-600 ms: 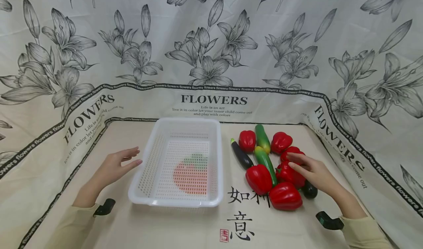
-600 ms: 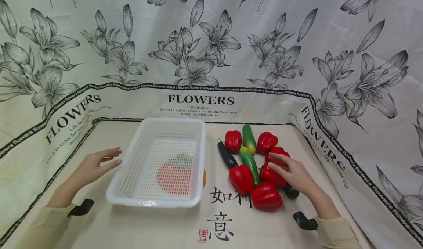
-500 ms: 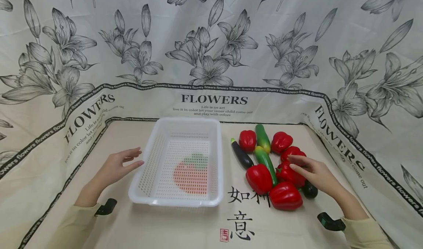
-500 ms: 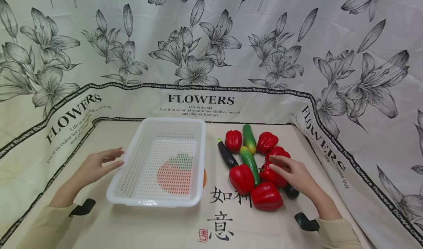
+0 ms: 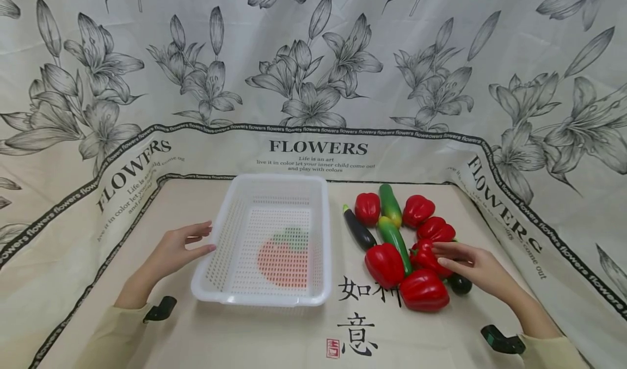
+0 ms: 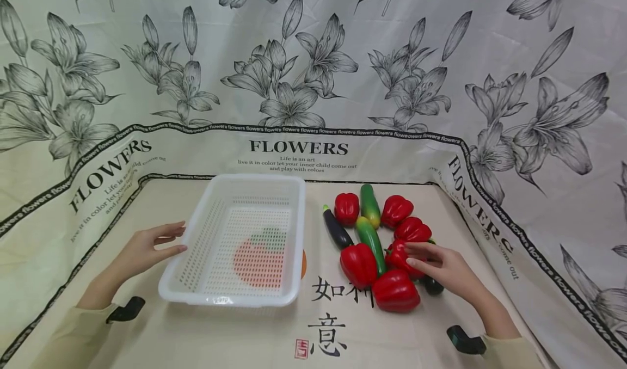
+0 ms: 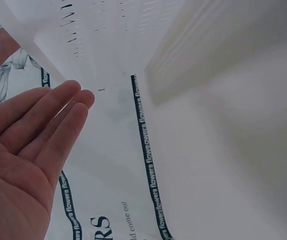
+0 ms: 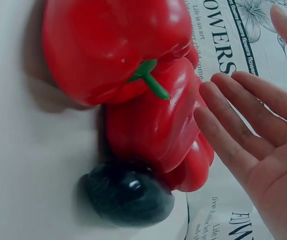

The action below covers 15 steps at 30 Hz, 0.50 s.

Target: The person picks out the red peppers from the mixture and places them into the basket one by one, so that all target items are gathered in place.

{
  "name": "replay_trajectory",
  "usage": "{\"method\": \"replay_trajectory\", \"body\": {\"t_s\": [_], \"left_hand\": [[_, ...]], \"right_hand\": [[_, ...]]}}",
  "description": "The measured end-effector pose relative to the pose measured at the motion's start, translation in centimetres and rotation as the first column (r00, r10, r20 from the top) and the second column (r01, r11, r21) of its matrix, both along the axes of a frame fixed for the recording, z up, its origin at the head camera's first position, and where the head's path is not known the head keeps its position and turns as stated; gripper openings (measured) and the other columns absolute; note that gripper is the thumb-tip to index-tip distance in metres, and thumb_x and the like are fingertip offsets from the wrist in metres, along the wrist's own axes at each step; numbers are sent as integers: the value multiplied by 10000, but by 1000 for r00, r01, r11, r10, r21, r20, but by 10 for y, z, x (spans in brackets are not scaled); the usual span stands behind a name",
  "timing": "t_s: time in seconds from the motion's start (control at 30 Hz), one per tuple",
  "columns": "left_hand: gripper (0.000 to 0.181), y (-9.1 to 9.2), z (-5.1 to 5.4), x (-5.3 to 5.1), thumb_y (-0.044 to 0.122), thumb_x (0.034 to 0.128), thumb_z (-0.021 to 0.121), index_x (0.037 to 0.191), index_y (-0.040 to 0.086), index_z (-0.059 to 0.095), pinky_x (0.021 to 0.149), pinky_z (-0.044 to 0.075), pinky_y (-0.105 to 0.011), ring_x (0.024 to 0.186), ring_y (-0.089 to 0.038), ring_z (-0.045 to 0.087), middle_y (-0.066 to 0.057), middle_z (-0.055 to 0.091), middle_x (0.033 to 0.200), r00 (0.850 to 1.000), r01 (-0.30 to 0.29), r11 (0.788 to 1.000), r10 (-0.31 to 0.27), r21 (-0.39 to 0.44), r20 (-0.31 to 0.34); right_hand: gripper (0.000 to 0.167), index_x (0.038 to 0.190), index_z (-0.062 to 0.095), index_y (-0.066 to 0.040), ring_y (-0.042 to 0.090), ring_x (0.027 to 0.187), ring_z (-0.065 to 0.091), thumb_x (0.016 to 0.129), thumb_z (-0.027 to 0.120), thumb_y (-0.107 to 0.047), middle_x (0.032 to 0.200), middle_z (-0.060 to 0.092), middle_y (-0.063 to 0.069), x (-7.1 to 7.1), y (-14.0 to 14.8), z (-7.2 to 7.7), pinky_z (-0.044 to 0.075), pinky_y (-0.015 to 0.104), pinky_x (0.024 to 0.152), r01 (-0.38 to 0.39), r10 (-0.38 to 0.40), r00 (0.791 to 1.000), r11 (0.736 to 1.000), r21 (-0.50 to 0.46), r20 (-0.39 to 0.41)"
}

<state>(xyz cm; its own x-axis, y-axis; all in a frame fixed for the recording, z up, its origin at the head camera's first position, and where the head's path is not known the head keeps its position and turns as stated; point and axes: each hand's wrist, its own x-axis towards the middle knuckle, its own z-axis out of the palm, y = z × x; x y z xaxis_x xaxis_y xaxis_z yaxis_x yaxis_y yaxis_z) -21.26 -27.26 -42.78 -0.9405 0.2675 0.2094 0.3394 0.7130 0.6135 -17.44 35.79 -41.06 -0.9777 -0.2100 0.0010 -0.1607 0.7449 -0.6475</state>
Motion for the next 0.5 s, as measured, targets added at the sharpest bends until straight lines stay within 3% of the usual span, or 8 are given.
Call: {"method": "replay_trajectory", "body": {"t_s": [0.3, 0.5], "left_hand": [[645, 0, 0, 0, 356, 830, 723, 1326, -3, 517, 913, 516, -520, 1092, -384, 614, -193, 629, 1220, 1000, 13, 1000, -13, 17, 12], [629, 1, 0, 1, 340, 829, 727, 1322, 7, 525, 915, 514, -524, 1097, -373, 611, -184, 625, 1231, 999, 30, 999, -32, 45, 30]], "right_hand": [[523, 1314, 519, 8, -97, 968, 597, 908, 635, -300, 1230, 624, 194, 4, 6, -7, 537, 145, 784, -38, 52, 993, 991, -129, 107], [516, 1310, 517, 19, -107, 982, 587, 911, 631, -287, 1242, 612, 207, 6, 8, -11, 544, 159, 792, -44, 71, 983, 987, -156, 169]]}}
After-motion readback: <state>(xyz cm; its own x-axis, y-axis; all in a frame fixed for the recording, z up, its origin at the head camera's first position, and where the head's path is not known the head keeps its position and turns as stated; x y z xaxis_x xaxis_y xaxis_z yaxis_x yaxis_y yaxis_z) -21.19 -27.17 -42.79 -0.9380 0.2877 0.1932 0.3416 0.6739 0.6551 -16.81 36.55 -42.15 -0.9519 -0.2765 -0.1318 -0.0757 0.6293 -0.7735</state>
